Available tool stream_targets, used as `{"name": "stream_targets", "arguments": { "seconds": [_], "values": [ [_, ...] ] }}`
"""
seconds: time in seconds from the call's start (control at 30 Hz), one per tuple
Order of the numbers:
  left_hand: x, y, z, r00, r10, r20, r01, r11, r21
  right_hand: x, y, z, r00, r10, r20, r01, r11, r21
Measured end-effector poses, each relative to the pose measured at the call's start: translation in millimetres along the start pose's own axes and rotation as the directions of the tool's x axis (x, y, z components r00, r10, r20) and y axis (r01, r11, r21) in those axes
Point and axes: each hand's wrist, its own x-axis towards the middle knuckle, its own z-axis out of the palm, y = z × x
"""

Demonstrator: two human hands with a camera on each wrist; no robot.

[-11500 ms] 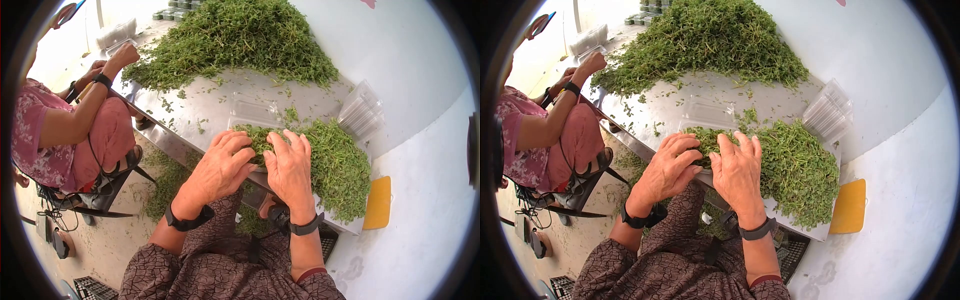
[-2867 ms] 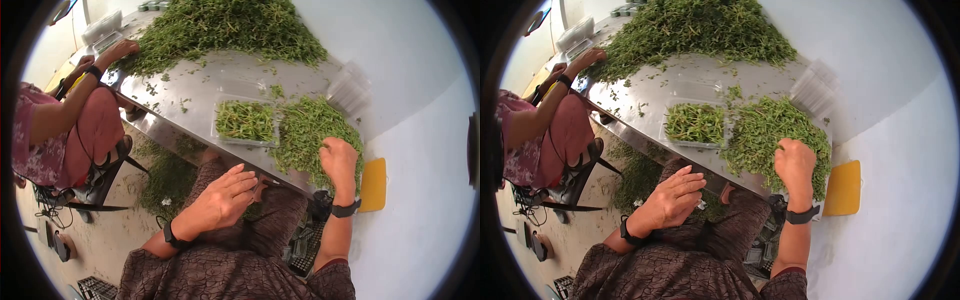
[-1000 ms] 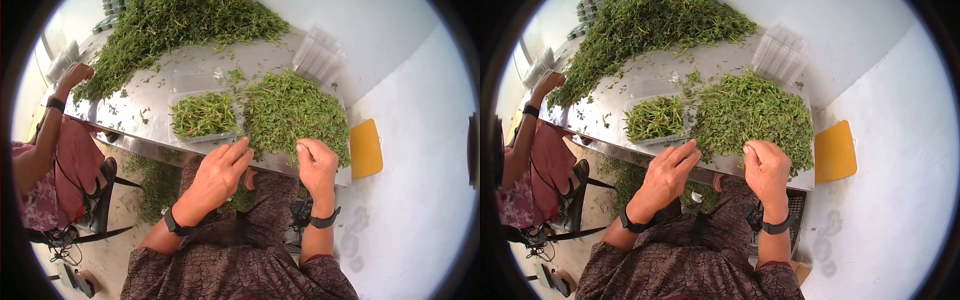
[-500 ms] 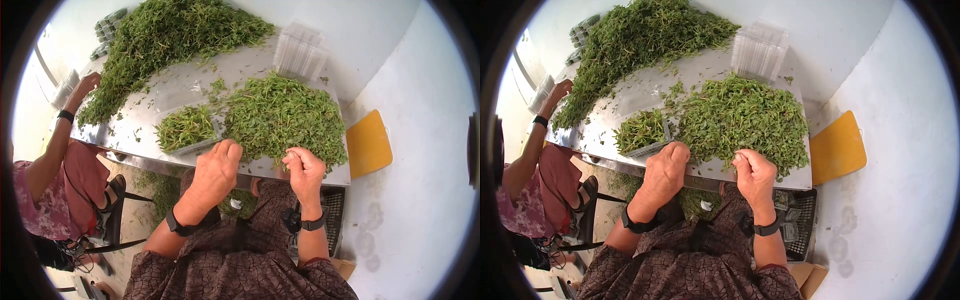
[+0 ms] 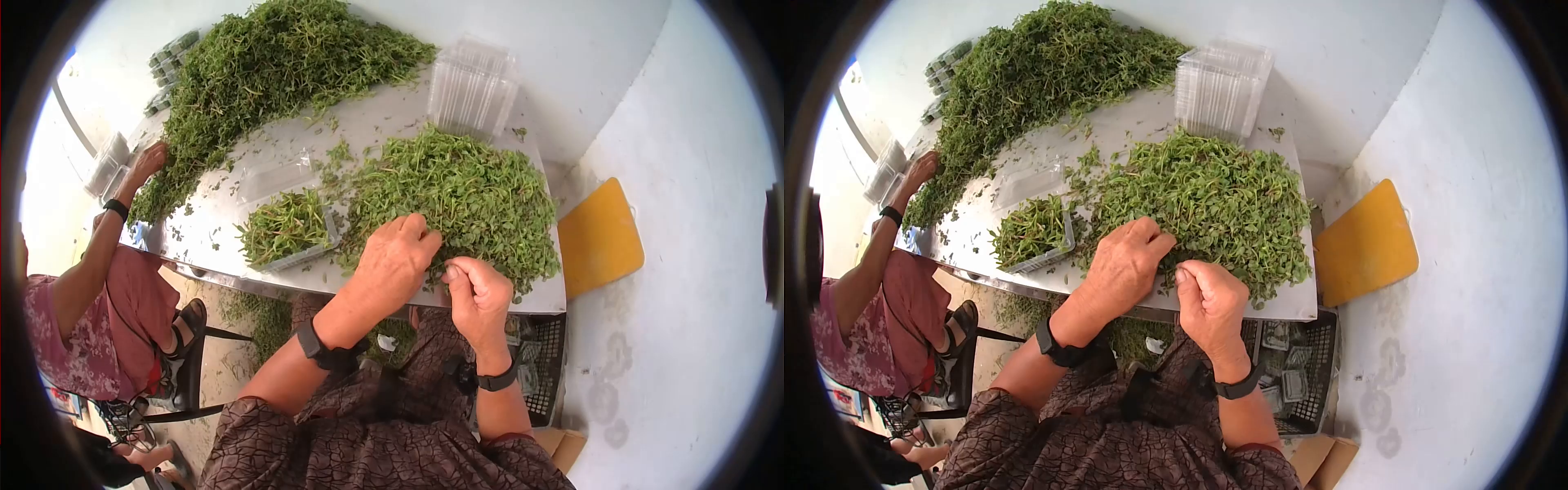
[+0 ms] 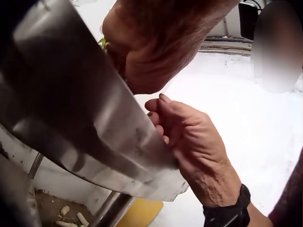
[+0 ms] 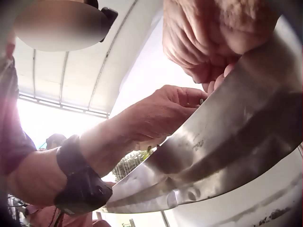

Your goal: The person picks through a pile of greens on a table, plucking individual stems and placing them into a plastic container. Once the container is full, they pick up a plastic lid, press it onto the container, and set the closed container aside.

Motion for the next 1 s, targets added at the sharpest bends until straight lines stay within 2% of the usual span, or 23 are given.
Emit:
{"name": "stream_targets", "arguments": {
  "seconds": [0.07,0.13,0.17,0.23,0.27,0.3,0.37,0.4,0.5,0.53,0.57,0.67,0.73,0.77,0.83,0.87,1.0],
  "values": [
    [2.2,-3.3,-0.9,1.000,0.017,-0.020,-0.017,1.000,0.009,0.7,0.4,-0.2,1.000,-0.015,-0.002,0.015,1.000,-0.008],
    [7.0,-4.5,-11.5,0.984,-0.086,-0.155,0.076,0.995,-0.069,-0.1,0.7,-1.3,1.000,-0.008,0.007,0.008,1.000,0.009],
    [8.6,-7.6,-14.6,0.984,-0.091,-0.155,0.081,0.994,-0.067,-0.2,0.4,-1.8,1.000,-0.007,0.012,0.007,1.000,0.012],
    [10.5,-15.7,-21.6,0.942,-0.273,-0.196,0.261,0.962,-0.084,0.4,-0.7,-1.0,1.000,-0.016,0.010,0.016,1.000,0.001],
    [9.9,-17.4,-25.2,0.936,-0.330,-0.122,0.325,0.944,-0.061,0.3,-0.4,-0.9,1.000,-0.018,0.016,0.017,1.000,0.007],
    [8.3,-16.4,-25.2,0.935,-0.334,-0.124,0.329,0.943,-0.056,0.1,0.1,-1.4,0.999,-0.026,0.022,0.026,1.000,-0.004],
    [5.2,-9.9,-21.6,0.969,-0.215,-0.119,0.199,0.971,-0.134,0.7,0.2,-1.2,0.999,-0.032,0.027,0.033,0.999,-0.016],
    [6.0,-7.2,-19.0,0.969,-0.217,-0.118,0.200,0.970,-0.135,1.2,-0.6,-1.2,0.999,-0.034,0.022,0.034,0.999,-0.006],
    [6.0,1.3,-12.1,0.997,-0.077,-0.027,0.076,0.996,-0.037,0.9,-1.1,-2.0,0.999,-0.038,0.024,0.038,0.999,0.001],
    [3.3,-0.9,-7.6,0.992,-0.116,0.057,0.117,0.993,-0.023,1.6,-1.4,-2.0,0.999,-0.049,0.023,0.049,0.999,0.001],
    [3.4,-2.2,-6.3,0.991,-0.118,0.056,0.120,0.993,-0.022,2.0,-1.6,-2.0,0.998,-0.050,0.026,0.050,0.999,0.001],
    [4.7,-4.8,-5.3,0.993,-0.122,0.007,0.122,0.992,-0.039,0.0,-1.5,-2.7,0.999,-0.027,0.030,0.027,1.000,0.000],
    [7.1,-3.6,-11.7,0.968,-0.209,-0.137,0.179,0.962,-0.205,0.5,-0.5,-2.7,0.998,-0.053,0.023,0.053,0.999,-0.010],
    [6.9,-2.0,-16.7,0.968,-0.213,-0.135,0.182,0.961,-0.207,0.1,-0.5,-2.5,0.998,-0.049,0.026,0.049,0.999,-0.009],
    [4.9,-0.5,-26.8,0.918,-0.384,-0.102,0.349,0.902,-0.253,0.3,-0.9,-1.8,0.999,-0.045,0.021,0.045,0.999,-0.002],
    [2.1,-1.1,-28.5,0.909,-0.400,-0.118,0.345,0.880,-0.326,0.8,-0.9,-1.7,0.999,-0.045,0.023,0.045,0.999,0.000],
    [-5.0,0.1,-29.5,0.923,-0.375,-0.088,0.344,0.904,-0.253,0.1,-0.5,-2.3,0.998,-0.057,0.029,0.058,0.998,-0.021]
  ]
}}
